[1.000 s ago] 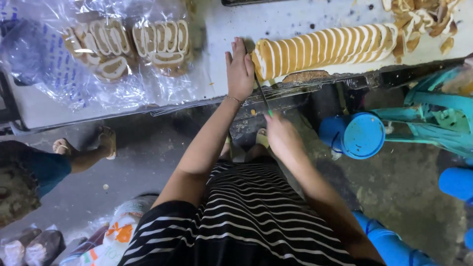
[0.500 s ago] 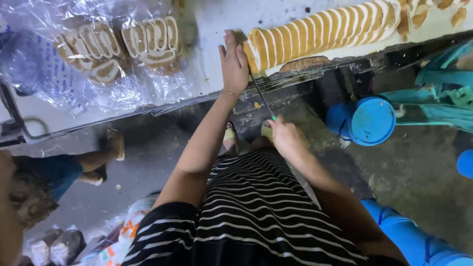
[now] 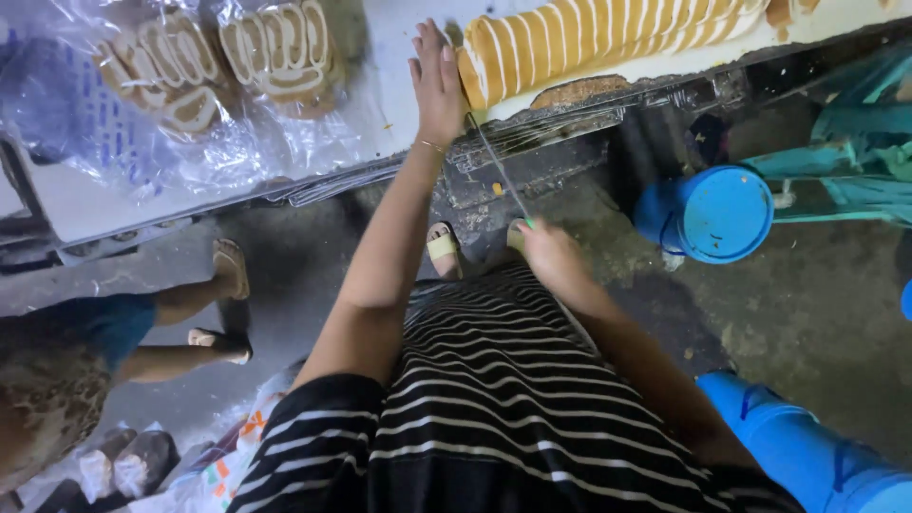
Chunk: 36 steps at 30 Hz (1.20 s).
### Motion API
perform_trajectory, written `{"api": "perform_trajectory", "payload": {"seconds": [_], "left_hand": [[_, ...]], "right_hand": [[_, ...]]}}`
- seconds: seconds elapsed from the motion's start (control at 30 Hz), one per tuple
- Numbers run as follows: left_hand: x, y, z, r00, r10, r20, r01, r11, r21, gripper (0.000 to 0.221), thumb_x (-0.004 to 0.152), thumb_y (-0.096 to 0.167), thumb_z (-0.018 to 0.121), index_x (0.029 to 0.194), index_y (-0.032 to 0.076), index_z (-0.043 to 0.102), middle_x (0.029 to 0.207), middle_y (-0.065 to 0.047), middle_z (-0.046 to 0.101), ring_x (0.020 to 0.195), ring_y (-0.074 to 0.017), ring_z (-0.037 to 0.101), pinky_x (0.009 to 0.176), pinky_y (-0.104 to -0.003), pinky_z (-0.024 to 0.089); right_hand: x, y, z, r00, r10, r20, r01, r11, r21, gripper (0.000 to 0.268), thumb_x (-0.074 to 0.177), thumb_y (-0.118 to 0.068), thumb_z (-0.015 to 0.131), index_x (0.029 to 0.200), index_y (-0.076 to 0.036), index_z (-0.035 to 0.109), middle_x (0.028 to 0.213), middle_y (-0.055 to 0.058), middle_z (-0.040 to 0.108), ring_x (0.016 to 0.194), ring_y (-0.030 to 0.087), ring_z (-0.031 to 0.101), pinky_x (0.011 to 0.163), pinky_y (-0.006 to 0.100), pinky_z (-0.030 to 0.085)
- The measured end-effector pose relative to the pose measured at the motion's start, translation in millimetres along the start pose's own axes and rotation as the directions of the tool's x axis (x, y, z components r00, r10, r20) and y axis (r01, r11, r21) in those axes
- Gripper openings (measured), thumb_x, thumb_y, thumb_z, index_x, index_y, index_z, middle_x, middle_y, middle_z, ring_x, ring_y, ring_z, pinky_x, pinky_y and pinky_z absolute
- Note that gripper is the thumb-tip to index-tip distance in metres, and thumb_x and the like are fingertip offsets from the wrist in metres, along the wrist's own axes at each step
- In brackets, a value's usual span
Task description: Slicing a long loaf of bread into thin, uniform slices using a knife on a bakery production table.
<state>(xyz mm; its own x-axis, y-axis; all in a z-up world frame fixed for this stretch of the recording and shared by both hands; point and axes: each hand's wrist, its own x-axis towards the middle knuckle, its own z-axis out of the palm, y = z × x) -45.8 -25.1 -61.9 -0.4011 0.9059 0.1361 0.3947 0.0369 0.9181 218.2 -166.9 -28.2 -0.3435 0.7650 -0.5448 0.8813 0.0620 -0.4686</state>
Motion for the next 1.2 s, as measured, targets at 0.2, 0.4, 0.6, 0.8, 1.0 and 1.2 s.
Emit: {"api": "perform_trajectory", "payload": {"seconds": [0.2,0.4,0.6,0.8,1.0,1.2], "left_hand": [[-16,33,-49,0.995,-0.056,0.084,0.087,0.902,-0.422,0.093,0.099,0.079,0.020,0.161,0.021,-0.017,0.172,-0.011,-0.021,0.161,-0.0326,-0.008,0.132,-0.055,0.004],[-59,33,-43,0.964,-0.266,-0.017,0.235,0.879,-0.416,0.035,0.105,0.013,0.055,0.140,0.009,0.060,0.138,-0.017,0.062,0.133,-0.0348,0.056,0.116,-0.049,0.041],[-75,67,-77,0.979,-0.147,0.138,0.168,0.974,-0.152,0.053,0.103,0.012,0.059,0.152,0.004,0.042,0.147,-0.025,0.046,0.136,-0.0441,0.050,0.112,-0.055,0.046],[-71,38,-72,0.990,-0.080,0.119,0.087,0.995,-0.055,0.059,0.095,0.009,0.065,0.151,0.004,0.047,0.147,-0.020,0.046,0.140,-0.0413,0.044,0.116,-0.055,0.038],[-77,97,-30,0.999,-0.015,0.034,0.014,0.999,0.045,0.088,0.091,0.011,0.070,0.162,0.009,0.019,0.160,-0.025,0.023,0.147,-0.0488,0.026,0.118,-0.060,0.032],[-57,88,33,0.969,0.068,-0.236,-0.020,0.979,0.203,0.117,0.086,0.049,0.078,0.164,0.018,-0.003,0.171,-0.016,-0.009,0.158,-0.0417,0.004,0.126,-0.063,0.019]], "right_hand": [[-98,-24,-62,0.995,0.097,-0.031,-0.100,0.988,-0.119,0.043,0.106,-0.046,0.044,0.105,-0.006,0.059,0.080,0.032,0.068,0.080,0.057,0.064,0.072,0.064,0.046],[-97,-68,-55,0.959,-0.062,-0.277,-0.017,0.962,-0.273,0.042,0.109,-0.043,0.045,0.103,-0.005,0.064,0.064,0.024,0.068,0.069,0.042,0.075,0.059,0.051,0.060],[-82,-19,-112,0.896,0.095,-0.435,-0.124,0.992,-0.040,0.040,0.109,-0.041,0.047,0.105,-0.005,0.063,0.072,0.030,0.070,0.078,0.048,0.072,0.065,0.058,0.057],[81,141,-243,0.553,-0.002,-0.833,-0.211,0.967,-0.142,0.028,0.111,-0.025,0.052,0.126,-0.002,0.055,0.094,0.030,0.067,0.088,0.050,0.070,0.075,0.059,0.057],[187,136,-395,0.602,-0.177,-0.778,-0.109,0.948,-0.300,0.063,0.103,-0.024,0.076,0.149,0.008,0.045,0.126,0.035,0.051,0.113,0.060,0.057,0.090,0.069,0.050],[184,168,-310,0.684,-0.471,-0.558,0.503,0.858,-0.107,0.113,0.068,-0.005,0.071,0.164,-0.005,0.012,0.169,0.026,0.006,0.156,0.047,0.004,0.127,0.057,0.007]]}}
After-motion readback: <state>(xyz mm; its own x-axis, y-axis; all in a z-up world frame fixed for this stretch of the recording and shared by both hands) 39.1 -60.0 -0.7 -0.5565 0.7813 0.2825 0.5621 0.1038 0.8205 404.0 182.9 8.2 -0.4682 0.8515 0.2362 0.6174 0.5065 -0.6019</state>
